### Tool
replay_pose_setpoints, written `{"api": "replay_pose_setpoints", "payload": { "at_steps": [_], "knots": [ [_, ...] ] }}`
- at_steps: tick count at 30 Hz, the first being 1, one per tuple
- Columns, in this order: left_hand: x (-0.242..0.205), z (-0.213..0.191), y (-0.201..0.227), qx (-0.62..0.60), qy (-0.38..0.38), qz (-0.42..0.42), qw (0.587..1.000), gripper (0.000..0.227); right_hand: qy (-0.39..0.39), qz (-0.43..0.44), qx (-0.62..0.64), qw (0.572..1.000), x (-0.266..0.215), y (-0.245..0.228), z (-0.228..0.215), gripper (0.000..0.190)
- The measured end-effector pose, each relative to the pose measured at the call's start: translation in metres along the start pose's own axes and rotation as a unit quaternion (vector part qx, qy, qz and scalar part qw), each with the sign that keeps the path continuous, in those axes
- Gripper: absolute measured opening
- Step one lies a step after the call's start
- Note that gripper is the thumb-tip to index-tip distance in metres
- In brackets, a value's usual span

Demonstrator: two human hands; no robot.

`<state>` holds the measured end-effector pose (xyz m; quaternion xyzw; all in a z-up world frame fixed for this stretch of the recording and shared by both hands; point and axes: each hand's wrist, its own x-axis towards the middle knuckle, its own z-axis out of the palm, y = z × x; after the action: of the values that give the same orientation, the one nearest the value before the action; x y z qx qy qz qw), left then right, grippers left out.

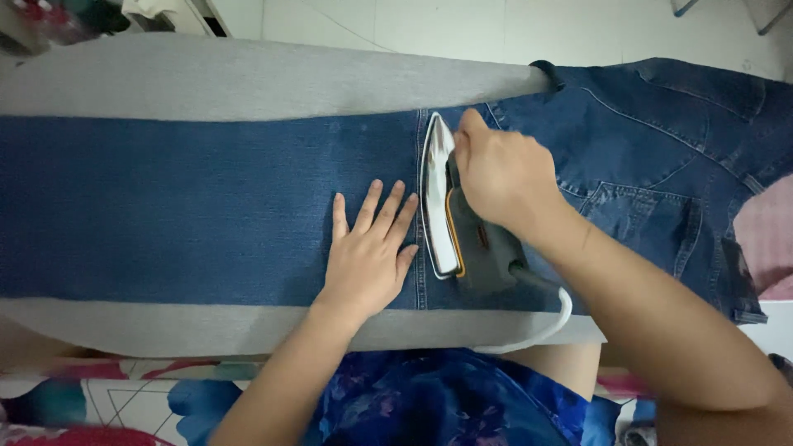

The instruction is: Ironing a pair of blue jeans on an ironing board, including pressing the legs and repositioning the garment.

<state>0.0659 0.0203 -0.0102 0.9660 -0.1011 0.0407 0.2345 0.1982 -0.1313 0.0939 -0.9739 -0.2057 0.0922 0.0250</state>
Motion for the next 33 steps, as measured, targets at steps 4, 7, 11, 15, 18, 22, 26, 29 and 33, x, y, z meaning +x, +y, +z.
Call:
{"api": "replay_pose_setpoints", "payload": {
  "at_steps": [4, 7, 11, 15, 18, 22, 26, 29, 33],
  "knots": [
    [-0.001, -0.002, 0.002, -0.021, 0.008, -0.002, 1.0, 0.061, 0.015, -0.015, -0.003, 1.0, 0.006, -0.004, -0.006, 0.031],
    [0.0, -0.001, 0.001, -0.029, 0.009, -0.015, 0.999, 0.062, 0.017, -0.022, -0.01, 1.0, 0.0, -0.006, -0.004, 0.031],
    [-0.002, 0.007, -0.005, -0.027, 0.018, -0.034, 0.999, 0.064, 0.003, -0.011, -0.027, 1.0, 0.016, -0.004, -0.001, 0.035],
    [-0.002, 0.005, -0.007, -0.035, 0.015, -0.04, 0.998, 0.06, 0.04, -0.006, -0.029, 0.999, 0.054, 0.009, 0.012, 0.033],
    [-0.004, 0.003, -0.01, 0.052, 0.073, -0.045, 0.995, 0.057, 0.047, -0.025, 0.053, 0.997, 0.06, 0.011, 0.017, 0.025],
    [-0.003, 0.007, -0.01, 0.041, 0.083, -0.09, 0.992, 0.056, 0.023, -0.016, 0.017, 0.999, 0.031, -0.004, 0.006, 0.03],
    [-0.004, 0.011, -0.011, 0.008, 0.075, -0.104, 0.992, 0.054, 0.028, -0.034, -0.001, 0.999, -0.009, -0.011, 0.011, 0.035],
    [-0.004, 0.009, -0.011, 0.022, 0.084, -0.101, 0.991, 0.053, 0.004, -0.005, 0.018, 1.0, 0.011, -0.009, 0.01, 0.032],
    [-0.005, 0.009, -0.013, 0.012, 0.074, -0.099, 0.992, 0.053, 0.022, 0.023, 0.056, 0.998, 0.009, -0.016, 0.01, 0.036]
  ]
}}
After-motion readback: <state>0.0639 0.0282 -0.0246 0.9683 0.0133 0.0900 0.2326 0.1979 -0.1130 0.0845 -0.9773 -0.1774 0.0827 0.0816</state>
